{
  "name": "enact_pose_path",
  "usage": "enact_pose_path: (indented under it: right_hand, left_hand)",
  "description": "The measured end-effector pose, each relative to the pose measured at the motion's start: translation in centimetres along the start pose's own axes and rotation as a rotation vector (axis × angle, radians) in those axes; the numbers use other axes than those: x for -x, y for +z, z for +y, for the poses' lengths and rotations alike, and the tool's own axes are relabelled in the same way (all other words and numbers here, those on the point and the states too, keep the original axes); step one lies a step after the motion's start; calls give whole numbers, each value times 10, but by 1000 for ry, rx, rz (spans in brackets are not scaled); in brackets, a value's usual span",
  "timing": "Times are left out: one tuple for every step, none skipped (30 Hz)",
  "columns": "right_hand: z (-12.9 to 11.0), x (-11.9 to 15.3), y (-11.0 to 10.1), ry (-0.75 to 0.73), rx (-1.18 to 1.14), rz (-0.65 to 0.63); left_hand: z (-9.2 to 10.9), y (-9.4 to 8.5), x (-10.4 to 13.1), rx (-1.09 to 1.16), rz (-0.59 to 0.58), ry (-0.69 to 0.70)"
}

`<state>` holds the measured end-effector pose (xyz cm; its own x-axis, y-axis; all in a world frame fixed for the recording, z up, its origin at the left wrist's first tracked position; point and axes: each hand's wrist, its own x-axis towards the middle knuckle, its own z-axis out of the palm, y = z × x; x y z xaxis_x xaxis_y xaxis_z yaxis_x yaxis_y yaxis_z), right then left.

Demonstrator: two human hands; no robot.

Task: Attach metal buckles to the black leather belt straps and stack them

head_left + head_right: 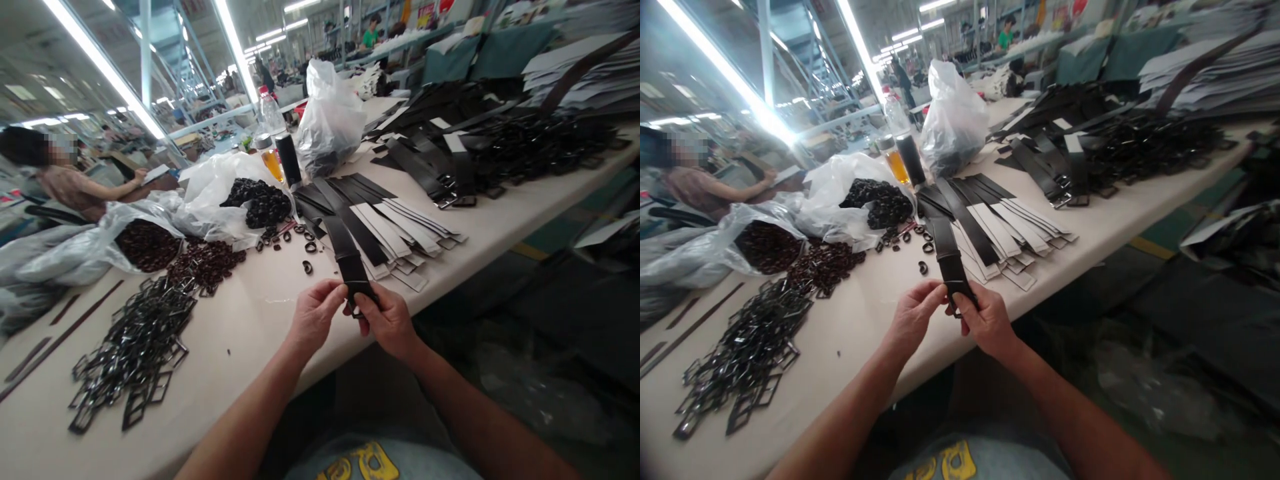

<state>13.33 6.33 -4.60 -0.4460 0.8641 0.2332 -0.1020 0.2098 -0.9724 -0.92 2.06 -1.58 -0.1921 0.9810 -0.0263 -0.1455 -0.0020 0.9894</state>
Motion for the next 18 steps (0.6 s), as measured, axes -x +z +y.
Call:
enact_pose_path:
  right_hand:
    - [3, -2, 0, 12, 8, 19]
    - [6, -4, -1, 32, 5, 34]
    - [9, -5, -1, 53, -6, 47]
    - [11, -7, -1, 74, -21, 55]
    - [12, -8, -2, 93, -37, 61]
    - [13, -9, -2, 106, -47, 64]
    - [14, -10, -2, 114, -50, 65]
    - [14, -10, -2, 115, -48, 63]
    - [13, -10, -2, 114, -43, 61]
    - [13, -10, -2, 110, -37, 58]
    - [13, -10, -2, 106, -30, 55]
    - [13, -10, -2, 104, -22, 47]
    - [13, -10, -2, 102, -13, 39]
    - [13, -10, -2, 102, -2, 27]
    - [13, -10, -1, 103, 9, 15]
    - [13, -11, -1, 103, 23, 5]
    - [13, -11, 0, 99, 37, -3]
    - [13, -11, 0, 94, 51, -11]
  left_hand:
    - [0, -8, -7, -87, -19, 5]
    - [1, -17, -14, -209, -15, 14]
    - [2, -27, -23, -367, 17, 22]
    - [3, -38, -32, -547, 79, 27]
    - [4, -48, -41, -732, 143, 13]
    - [5, -58, -51, -884, 202, -21]
    - [6, -66, -59, -965, 246, -41]
    - [6, -73, -67, -1021, 278, -59]
    - [5, -78, -73, -1047, 300, -70]
    - [4, -82, -78, -1056, 308, -75]
    - [2, -83, -81, -1066, 306, -80]
    - [-1, -84, -83, -1069, 298, -84]
    - [-3, -83, -84, -1065, 286, -85]
    - [-4, -82, -84, -1058, 275, -80]
    - [-6, -81, -84, -1048, 267, -71]
    - [-7, -79, -83, -1035, 264, -58]
    - [-7, -78, -82, -1019, 265, -42]
    - [-8, -76, -80, -998, 265, -26]
